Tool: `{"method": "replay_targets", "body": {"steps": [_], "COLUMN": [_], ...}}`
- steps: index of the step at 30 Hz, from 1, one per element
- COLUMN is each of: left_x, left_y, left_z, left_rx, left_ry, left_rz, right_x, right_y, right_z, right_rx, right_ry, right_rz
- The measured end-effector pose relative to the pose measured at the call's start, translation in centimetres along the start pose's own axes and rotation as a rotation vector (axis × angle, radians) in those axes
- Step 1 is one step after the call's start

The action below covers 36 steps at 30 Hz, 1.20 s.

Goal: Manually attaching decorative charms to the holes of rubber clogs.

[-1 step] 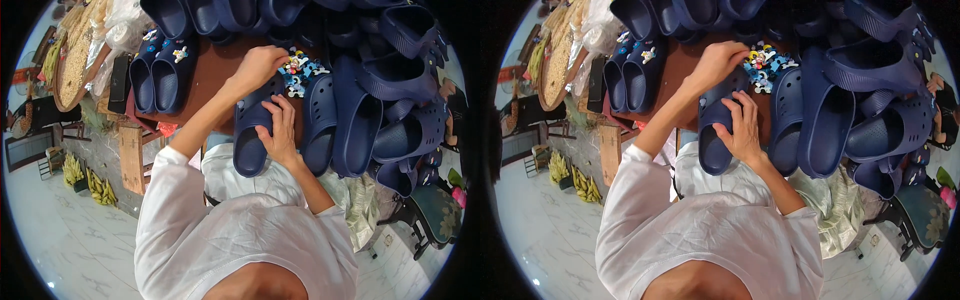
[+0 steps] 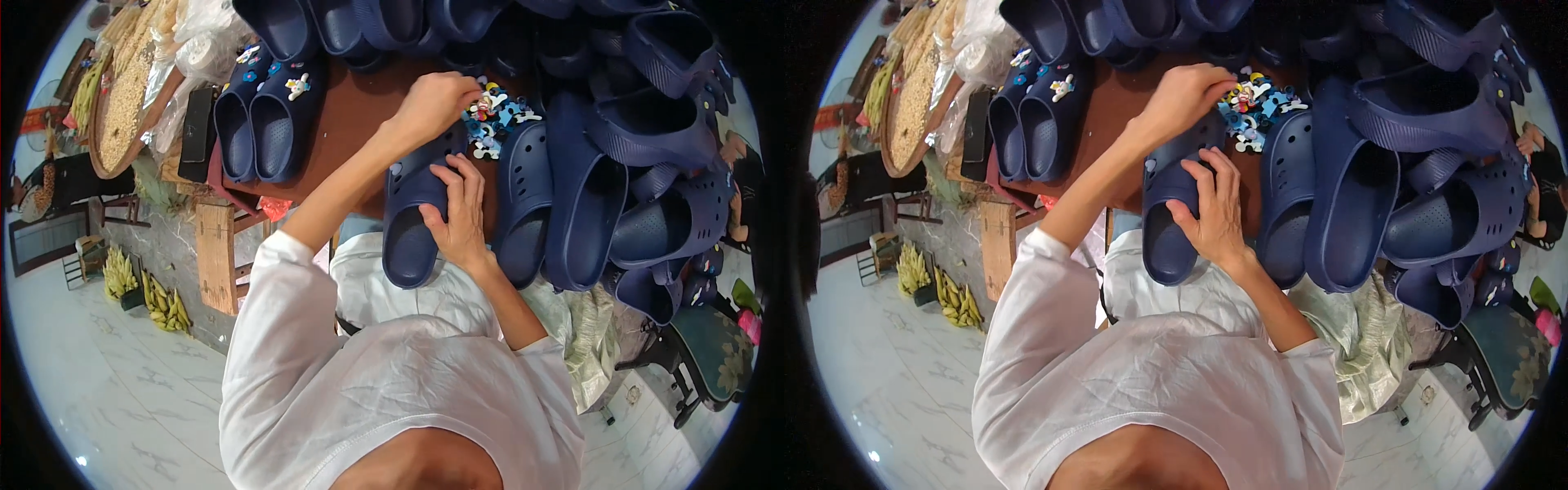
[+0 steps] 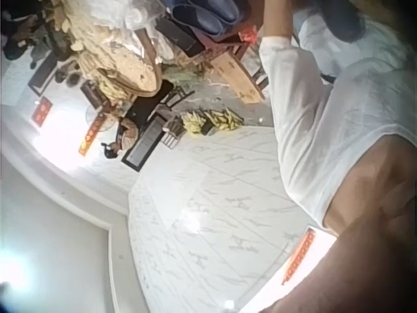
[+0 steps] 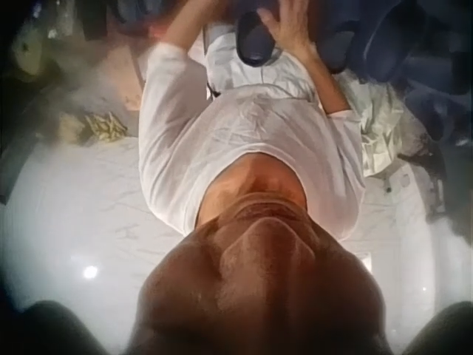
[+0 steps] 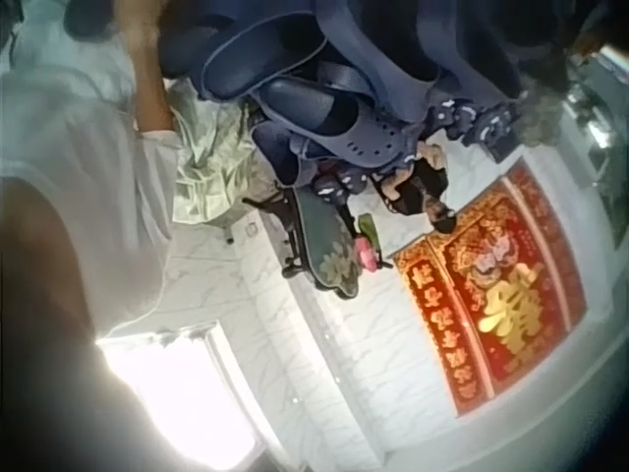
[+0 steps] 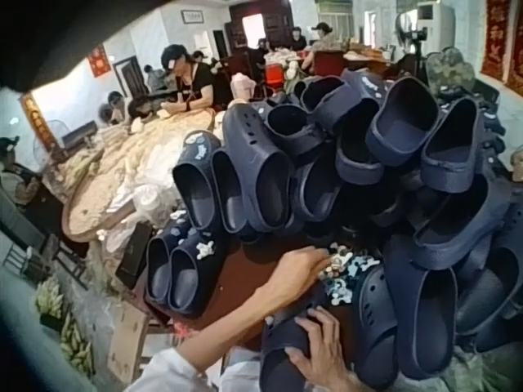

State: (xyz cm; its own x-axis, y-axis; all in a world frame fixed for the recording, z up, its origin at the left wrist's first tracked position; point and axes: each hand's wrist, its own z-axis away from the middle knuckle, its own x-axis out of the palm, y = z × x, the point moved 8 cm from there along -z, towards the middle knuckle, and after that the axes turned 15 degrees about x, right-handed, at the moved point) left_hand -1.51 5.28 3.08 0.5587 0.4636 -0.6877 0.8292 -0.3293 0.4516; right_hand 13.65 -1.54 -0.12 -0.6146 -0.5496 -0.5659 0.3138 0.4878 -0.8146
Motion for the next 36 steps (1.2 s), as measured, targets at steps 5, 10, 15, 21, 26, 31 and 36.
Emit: {"method": "replay_targets", "body": {"steps": [5,10,15,21,26,31,36], "left_x": [3.9,0.3,-5.6,-4.1,-3.8,-3.9,-3.3], "left_y": [0.0,2.2,0.0,0.5,0.6,1.6,3.0], "left_z": [-1.0,0.0,8.2,16.3,16.3,15.2,14.8], "left_rx": [0.064,0.056,-0.49,-0.79,-0.798,-0.582,-0.502], "left_ry": [-0.223,-0.06,-0.036,-0.14,-0.213,-0.291,-0.265], "left_rz": [-0.212,-0.194,0.051,0.088,0.108,-0.068,-0.214], "right_x": [0.2,0.4,0.4,0.2,0.4,0.3,0.5], "right_y": [-0.1,0.3,0.0,0.1,0.3,0.2,0.1], "right_z": [0.0,0.0,0.0,0.0,0.0,0.0,0.1], "right_rx": [-0.012,-0.013,-0.019,-0.015,-0.011,-0.006,-0.01], "right_ry": [0.005,0.01,0.006,0.026,0.026,0.029,0.032], "right_rz": [0.008,0.009,0.005,0.023,0.016,0.004,0.013]}}
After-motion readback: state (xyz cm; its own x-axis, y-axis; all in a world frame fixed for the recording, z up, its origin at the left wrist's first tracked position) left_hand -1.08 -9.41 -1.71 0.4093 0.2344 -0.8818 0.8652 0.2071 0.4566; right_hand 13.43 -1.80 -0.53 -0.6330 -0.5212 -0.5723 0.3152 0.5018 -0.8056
